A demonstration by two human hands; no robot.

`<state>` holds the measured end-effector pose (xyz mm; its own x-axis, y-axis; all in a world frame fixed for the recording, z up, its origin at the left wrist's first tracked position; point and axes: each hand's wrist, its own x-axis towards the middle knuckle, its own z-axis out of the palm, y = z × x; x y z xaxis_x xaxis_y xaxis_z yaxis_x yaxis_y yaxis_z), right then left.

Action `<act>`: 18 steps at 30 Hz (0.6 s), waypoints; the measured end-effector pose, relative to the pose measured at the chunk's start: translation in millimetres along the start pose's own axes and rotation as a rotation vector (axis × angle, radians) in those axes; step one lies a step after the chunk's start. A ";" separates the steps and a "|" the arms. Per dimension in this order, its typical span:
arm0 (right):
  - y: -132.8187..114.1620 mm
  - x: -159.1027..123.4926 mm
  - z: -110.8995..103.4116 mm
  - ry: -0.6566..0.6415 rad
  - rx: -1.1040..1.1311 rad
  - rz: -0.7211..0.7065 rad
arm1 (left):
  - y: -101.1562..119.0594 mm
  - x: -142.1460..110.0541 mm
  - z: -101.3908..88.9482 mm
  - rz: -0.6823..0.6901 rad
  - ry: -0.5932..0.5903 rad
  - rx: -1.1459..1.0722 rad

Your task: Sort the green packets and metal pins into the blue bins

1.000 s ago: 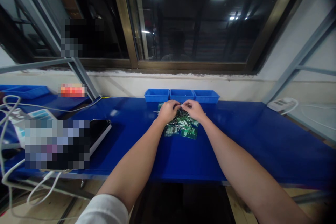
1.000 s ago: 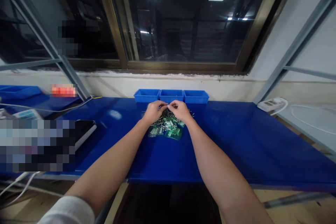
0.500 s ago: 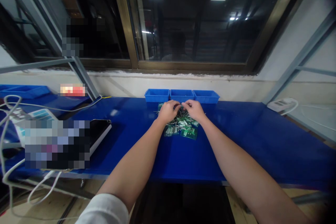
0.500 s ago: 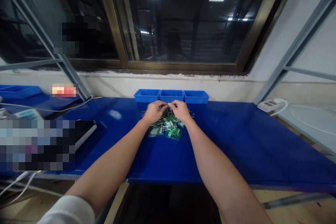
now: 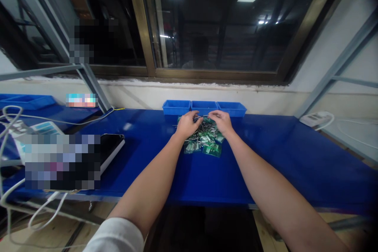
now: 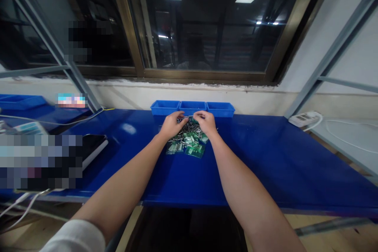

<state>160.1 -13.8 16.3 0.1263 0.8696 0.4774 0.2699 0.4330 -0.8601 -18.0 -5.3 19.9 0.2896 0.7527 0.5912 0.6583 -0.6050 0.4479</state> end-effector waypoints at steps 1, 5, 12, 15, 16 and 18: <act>1.8 1.1 -1.0 0.046 -0.042 -0.006 | -2.5 0.5 0.4 -0.026 0.020 0.017; 12.1 5.1 -7.5 0.155 -0.162 -0.044 | -12.1 2.3 0.5 -0.072 0.062 0.118; 16.8 8.3 -14.6 0.091 -0.484 -0.047 | -8.9 2.0 -4.0 -0.205 0.084 0.291; 14.8 8.8 -10.5 0.005 -0.604 0.009 | -6.6 1.9 -4.0 -0.233 0.076 0.293; 14.7 8.8 -9.0 -0.030 -0.626 0.019 | -6.8 2.0 -3.8 -0.238 0.073 0.284; 15.3 8.7 -7.1 -0.079 -0.653 0.010 | -8.0 2.2 -3.1 -0.236 0.065 0.257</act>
<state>172.1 -1.3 8.6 0.0685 0.8985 0.4337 0.7959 0.2129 -0.5668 -24.8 0.3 19.6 0.0690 0.8407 0.5371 0.8577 -0.3250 0.3985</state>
